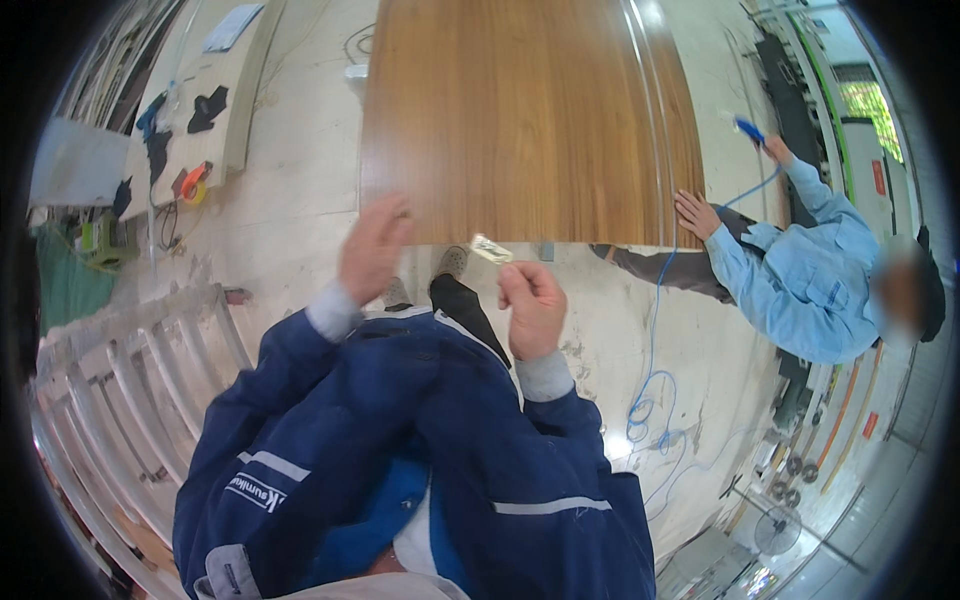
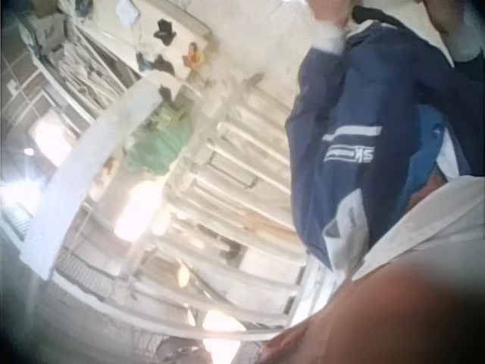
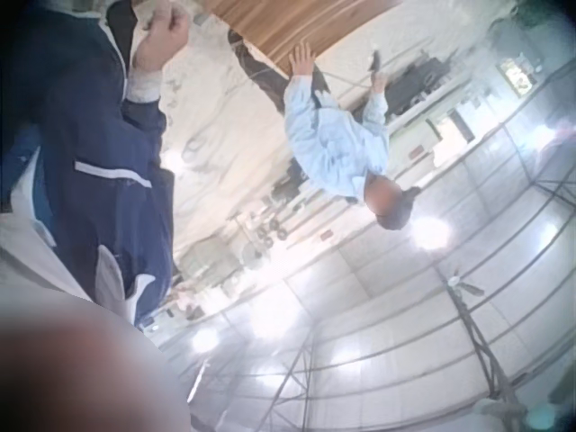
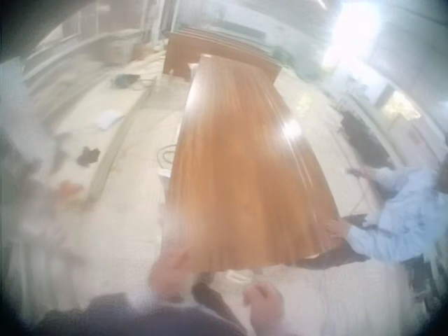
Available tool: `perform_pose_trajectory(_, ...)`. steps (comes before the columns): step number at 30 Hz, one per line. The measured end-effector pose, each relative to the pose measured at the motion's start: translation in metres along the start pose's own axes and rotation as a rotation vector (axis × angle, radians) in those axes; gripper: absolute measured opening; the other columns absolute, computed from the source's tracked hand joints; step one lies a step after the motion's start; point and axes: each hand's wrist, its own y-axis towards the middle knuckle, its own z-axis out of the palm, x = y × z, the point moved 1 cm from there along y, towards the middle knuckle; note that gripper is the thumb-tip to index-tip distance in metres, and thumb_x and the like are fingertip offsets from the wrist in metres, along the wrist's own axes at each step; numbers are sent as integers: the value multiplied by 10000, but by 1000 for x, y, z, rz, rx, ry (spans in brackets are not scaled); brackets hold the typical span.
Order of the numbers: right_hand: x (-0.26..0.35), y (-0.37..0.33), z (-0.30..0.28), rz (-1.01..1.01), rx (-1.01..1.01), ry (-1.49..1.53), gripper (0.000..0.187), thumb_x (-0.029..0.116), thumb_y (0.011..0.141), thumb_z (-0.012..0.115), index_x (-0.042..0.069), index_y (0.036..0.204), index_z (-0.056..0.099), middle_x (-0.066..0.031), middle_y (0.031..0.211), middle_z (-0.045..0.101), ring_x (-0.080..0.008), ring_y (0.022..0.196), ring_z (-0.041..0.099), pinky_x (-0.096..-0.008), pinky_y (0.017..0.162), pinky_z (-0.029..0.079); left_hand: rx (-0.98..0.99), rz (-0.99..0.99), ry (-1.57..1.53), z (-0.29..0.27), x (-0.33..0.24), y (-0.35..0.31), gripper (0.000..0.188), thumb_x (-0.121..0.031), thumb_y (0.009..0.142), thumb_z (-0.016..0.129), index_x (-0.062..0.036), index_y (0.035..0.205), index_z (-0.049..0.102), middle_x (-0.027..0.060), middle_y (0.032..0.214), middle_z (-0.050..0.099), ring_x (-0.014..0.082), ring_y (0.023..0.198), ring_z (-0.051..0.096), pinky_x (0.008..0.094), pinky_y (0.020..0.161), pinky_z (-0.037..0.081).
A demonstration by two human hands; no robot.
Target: The person walks through a workshop, retrieves a small label, and applies it to a large curved wooden panel. They then carry the panel with a coworker across the room.
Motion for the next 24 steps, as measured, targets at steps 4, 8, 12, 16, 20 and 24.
perform_pose_trajectory(4,0,-24,4,49,-46,208,106,98,950,605,-7,945,598,-45,747,576,-105,628,512,-233,577,426,248,378,406,90,-24,1,615,-442,940,517,-51,1407,430,229,1508,313,379,1440,207,499,1184,150)
perform_pose_trajectory(8,-4,-52,12,96,67,197,110,100,952,604,-10,947,595,-52,764,586,-106,635,522,-230,580,429,400,451,475,138,-27,4,714,-485,920,506,-37,1455,356,223,1555,242,364,1473,134,491,1202,104)
perform_pose_trajectory(12,-12,-76,-1,121,68,87,116,106,946,616,-8,950,596,-60,781,597,-113,644,530,-237,584,436,236,225,506,95,8,-1,734,-476,913,501,-18,1463,334,228,1565,217,366,1474,131,495,1200,90)
perform_pose_trajectory(16,-34,-82,-11,191,61,154,131,107,940,627,-21,950,603,-58,777,600,-108,645,530,-240,589,441,66,-319,750,3,75,-45,702,-470,941,463,-8,1454,338,243,1551,230,382,1454,182,497,1178,162)
perform_pose_trajectory(20,-58,-77,0,278,161,142,149,124,931,644,-18,957,608,-48,779,602,-103,640,537,-237,574,441,-356,-574,710,-69,124,-107,625,-472,962,476,-14,1387,449,219,1351,509,339,1281,453,412,1064,357)
perform_pose_trajectory(24,-76,-55,24,376,254,163,151,139,916,666,-2,937,617,-35,778,607,-94,627,538,-234,549,440,-368,-668,-304,-92,99,-134,464,-393,933,603,-33,1225,613,99,1085,682,135,838,629,269,718,497)
